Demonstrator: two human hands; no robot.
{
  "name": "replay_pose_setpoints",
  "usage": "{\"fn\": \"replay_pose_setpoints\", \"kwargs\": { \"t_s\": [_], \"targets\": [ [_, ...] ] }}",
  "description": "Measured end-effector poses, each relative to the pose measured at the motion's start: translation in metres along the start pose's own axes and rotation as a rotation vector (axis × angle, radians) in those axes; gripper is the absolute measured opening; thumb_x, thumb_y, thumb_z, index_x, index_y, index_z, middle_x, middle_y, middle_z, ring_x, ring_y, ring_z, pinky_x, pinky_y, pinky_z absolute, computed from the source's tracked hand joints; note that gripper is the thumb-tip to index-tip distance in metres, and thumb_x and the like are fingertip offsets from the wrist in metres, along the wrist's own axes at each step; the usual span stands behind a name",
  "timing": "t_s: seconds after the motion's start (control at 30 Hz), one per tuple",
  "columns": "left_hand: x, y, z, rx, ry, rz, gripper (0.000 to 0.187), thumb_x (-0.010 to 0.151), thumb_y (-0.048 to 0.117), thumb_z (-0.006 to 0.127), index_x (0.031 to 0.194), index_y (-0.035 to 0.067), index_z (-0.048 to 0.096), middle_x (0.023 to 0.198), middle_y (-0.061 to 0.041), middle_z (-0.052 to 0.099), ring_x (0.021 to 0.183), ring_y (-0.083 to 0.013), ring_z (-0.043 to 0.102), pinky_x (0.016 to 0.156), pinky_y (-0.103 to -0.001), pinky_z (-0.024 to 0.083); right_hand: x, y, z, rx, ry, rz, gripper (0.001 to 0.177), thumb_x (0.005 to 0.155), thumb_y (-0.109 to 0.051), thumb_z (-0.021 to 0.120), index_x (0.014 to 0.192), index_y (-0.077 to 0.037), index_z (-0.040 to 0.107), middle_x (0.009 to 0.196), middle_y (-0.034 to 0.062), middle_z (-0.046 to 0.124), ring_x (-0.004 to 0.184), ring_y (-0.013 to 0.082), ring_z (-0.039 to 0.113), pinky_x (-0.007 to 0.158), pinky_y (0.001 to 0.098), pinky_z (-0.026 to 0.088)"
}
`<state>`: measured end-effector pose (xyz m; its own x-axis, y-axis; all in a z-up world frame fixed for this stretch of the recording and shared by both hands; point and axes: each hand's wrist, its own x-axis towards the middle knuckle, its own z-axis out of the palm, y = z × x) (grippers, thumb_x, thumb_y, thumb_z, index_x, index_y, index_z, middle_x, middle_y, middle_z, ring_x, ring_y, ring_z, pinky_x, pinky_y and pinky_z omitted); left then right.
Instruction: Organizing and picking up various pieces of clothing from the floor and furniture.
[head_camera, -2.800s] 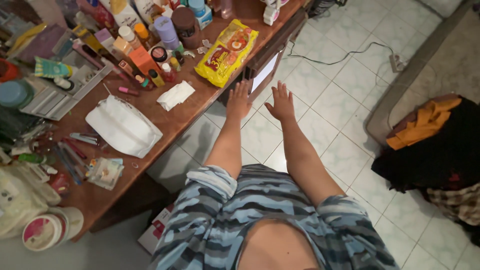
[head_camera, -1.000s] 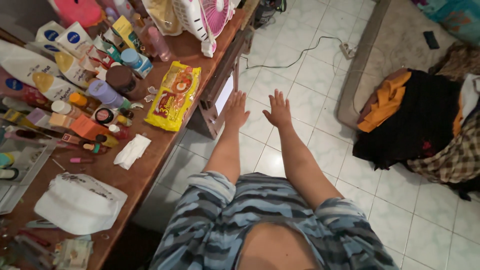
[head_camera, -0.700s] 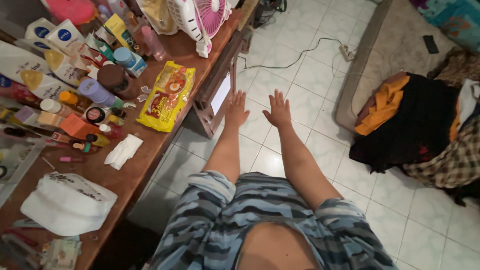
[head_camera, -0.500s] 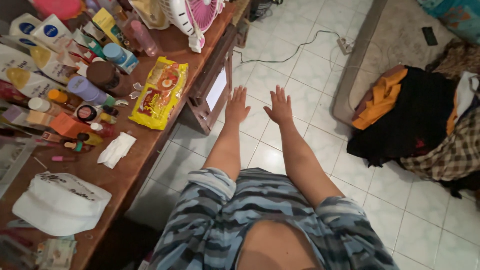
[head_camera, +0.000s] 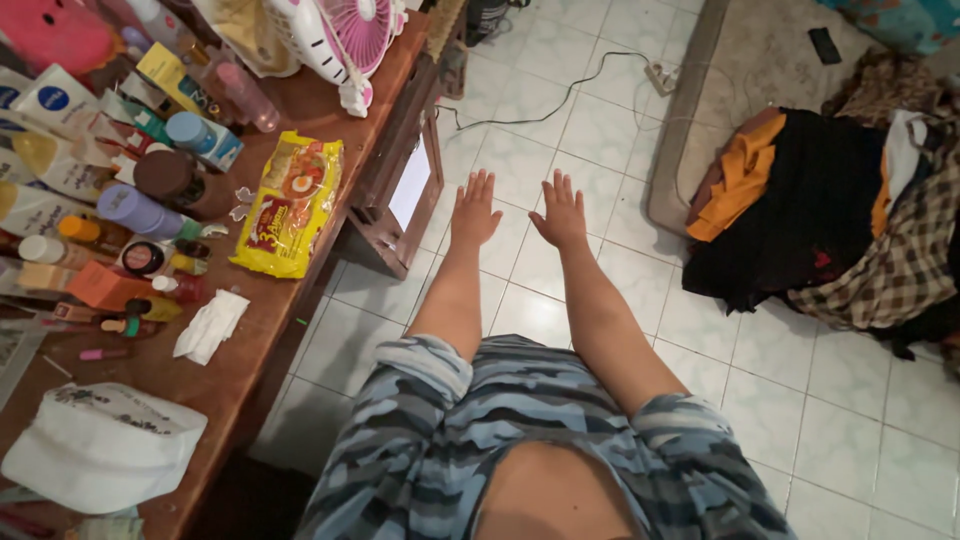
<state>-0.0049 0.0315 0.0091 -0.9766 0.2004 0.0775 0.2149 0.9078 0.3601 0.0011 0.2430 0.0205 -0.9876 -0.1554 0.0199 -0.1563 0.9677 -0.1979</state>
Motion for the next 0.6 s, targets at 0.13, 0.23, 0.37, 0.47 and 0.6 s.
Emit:
{"fn": "replay_pose_setpoints", "kwargs": {
  "t_s": [0.13,0.23,0.37,0.47,0.6],
  "targets": [
    [0.002,0.006,0.000,0.014,-0.014,0.021,0.090,0.092,0.034,0.073,0.163,0.013,0.021,0.172,-0.008,0.020,0.159,-0.0261,0.016,0.127,-0.050,0.019,-0.007,0.000,-0.006,0.008,0.024,0.027,0.079,0.093,-0.045,0.070,0.156,-0.010,0.038,0.173,0.0144,0.013,0.159,0.0335,0.014,0.126,0.0565,0.020],
    [0.006,0.008,-0.003,0.017,-0.063,0.016,0.091,0.092,0.032,0.072,0.163,0.014,0.020,0.172,-0.008,0.018,0.159,-0.0252,0.014,0.127,-0.049,0.018,-0.005,0.003,-0.004,0.015,0.017,0.043,0.080,0.092,-0.045,0.071,0.156,-0.011,0.038,0.172,0.0144,0.014,0.158,0.0331,0.014,0.124,0.0570,0.020],
    [0.010,0.011,-0.005,-0.013,-0.088,0.032,0.090,0.092,0.031,0.072,0.163,0.014,0.019,0.171,-0.008,0.018,0.158,-0.0256,0.013,0.127,-0.049,0.016,-0.007,0.006,-0.001,-0.017,0.026,0.057,0.080,0.092,-0.045,0.071,0.156,-0.010,0.038,0.172,0.0150,0.014,0.158,0.0335,0.015,0.124,0.0572,0.021],
    [0.019,0.009,-0.002,-0.032,-0.080,0.067,0.090,0.091,0.030,0.072,0.163,0.013,0.020,0.172,-0.008,0.018,0.159,-0.0257,0.014,0.127,-0.049,0.017,-0.002,0.009,-0.003,-0.032,0.030,0.086,0.080,0.092,-0.046,0.071,0.156,-0.010,0.038,0.172,0.0152,0.014,0.158,0.0338,0.014,0.124,0.0573,0.021],
    [0.037,0.009,-0.003,-0.039,-0.017,0.129,0.090,0.090,0.031,0.073,0.163,0.014,0.023,0.172,-0.008,0.022,0.159,-0.0258,0.018,0.128,-0.049,0.019,0.006,0.009,-0.015,-0.029,0.044,0.134,0.081,0.093,-0.047,0.070,0.158,-0.011,0.037,0.173,0.0140,0.014,0.160,0.0328,0.015,0.125,0.0566,0.021]
  ]
}}
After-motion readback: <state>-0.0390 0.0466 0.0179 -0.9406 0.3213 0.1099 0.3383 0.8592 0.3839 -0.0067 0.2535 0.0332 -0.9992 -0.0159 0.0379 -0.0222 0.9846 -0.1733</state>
